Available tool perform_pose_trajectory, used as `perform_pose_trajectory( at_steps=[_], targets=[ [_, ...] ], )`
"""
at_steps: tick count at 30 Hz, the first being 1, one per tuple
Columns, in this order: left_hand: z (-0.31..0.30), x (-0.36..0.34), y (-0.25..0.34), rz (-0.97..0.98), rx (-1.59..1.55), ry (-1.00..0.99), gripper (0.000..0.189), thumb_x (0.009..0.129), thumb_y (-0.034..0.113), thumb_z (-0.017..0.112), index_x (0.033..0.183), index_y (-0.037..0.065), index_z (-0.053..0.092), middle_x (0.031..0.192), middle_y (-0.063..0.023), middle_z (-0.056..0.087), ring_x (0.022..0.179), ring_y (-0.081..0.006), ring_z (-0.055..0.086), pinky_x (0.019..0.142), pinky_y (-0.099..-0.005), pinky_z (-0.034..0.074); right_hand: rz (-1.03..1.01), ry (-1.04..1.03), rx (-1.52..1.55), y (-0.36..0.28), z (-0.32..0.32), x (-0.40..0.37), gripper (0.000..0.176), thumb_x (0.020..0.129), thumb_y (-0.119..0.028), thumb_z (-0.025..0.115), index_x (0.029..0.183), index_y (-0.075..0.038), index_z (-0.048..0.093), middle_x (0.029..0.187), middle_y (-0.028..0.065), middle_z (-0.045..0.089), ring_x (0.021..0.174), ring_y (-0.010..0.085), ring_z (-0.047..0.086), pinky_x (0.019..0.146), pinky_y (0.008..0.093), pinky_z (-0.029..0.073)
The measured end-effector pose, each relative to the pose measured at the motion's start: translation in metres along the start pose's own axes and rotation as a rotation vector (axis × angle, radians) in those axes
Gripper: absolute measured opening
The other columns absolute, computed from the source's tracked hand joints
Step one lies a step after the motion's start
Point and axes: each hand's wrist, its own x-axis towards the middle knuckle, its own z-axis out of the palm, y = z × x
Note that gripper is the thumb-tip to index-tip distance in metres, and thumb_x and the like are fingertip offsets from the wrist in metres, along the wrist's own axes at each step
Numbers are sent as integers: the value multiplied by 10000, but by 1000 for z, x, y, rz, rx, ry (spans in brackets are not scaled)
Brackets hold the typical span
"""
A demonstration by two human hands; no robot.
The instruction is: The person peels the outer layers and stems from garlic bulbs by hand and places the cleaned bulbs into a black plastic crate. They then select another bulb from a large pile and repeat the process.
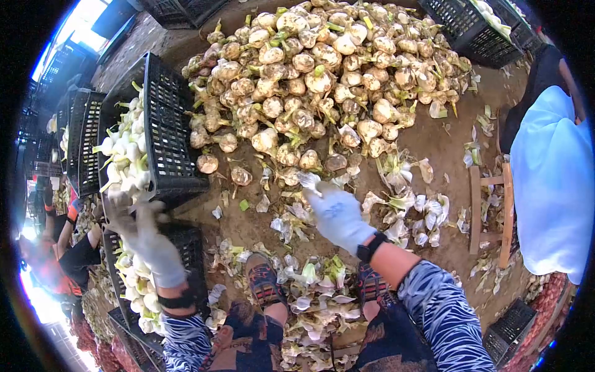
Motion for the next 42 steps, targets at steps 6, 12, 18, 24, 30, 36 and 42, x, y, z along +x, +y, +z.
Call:
perform_pose_trajectory(
  at_steps=[6, 12, 18, 24, 30, 36, 42],
  targets=[
    [43, -84, -18, 66, 270, -571, 236, 783, 21, 661, 1019, 13, 663, 1063, -121, 655, 963, -217, 636, 862, -337, 505, -78, -235, -249, -1, 45, 56, 284, 746, -298, 675, 941, -92, 659, 922, 125, 664, 858, 294, 669, 729, 412, 547],
    [65, -133, -19, -315, 237, -1029, 805, 811, 120, 639, 1497, 29, 227, 1453, -271, 350, 1369, -415, 333, 1121, -417, 310, 554, -48, 1242, -34, -3, 10, 409, 862, -205, 659, 1181, 21, 538, 1021, 104, 618, 908, 174, 613, 812, 293, 501],
    [74, -150, -40, -178, 51, -845, 863, 782, 118, 670, 1508, 85, 204, 1435, -293, 357, 1317, -449, 385, 1028, -441, 417, 274, 63, 1151, -60, 13, -23, 514, 822, -330, 715, 1144, 41, 563, 1013, 124, 613, 914, 227, 591, 845, 335, 467],
    [57, -139, -17, -9, 213, -767, 750, 684, 39, 693, 1390, 82, 441, 1257, -236, 494, 1156, -420, 525, 951, -415, 467, 239, -181, 926, -50, -4, -17, 646, 761, -472, 769, 1156, 7, 591, 963, 181, 658, 900, 257, 642, 787, 369, 487],
    [51, -138, -14, -198, -66, -776, 675, 688, 219, 818, 1290, 48, 566, 1177, -180, 563, 1149, -339, 551, 962, -387, 458, 161, -219, 1126, -45, -15, -22, 340, 854, -273, 714, 1044, 4, 663, 885, 64, 681, 804, 112, 604, 729, 301, 489],
    [50, -144, -18, -129, -88, -749, 702, 726, 368, 823, 1273, 8, 571, 1174, -174, 586, 1120, -311, 571, 961, -374, 448, 200, -344, 1159, -46, -41, -24, 273, 902, -207, 669, 1054, 20, 665, 887, 28, 677, 816, 73, 587, 718, 261, 493],
    [45, -152, -24, -412, -362, -696, 803, 745, 347, 841, 1337, -65, 489, 1237, -90, 553, 1120, -173, 567, 960, -295, 459, 113, -285, 1195, -43, -22, -29, 199, 915, -147, 636, 1047, 0, 665, 817, 34, 669, 661, 85, 625, 596, 246, 508]
  ],
)
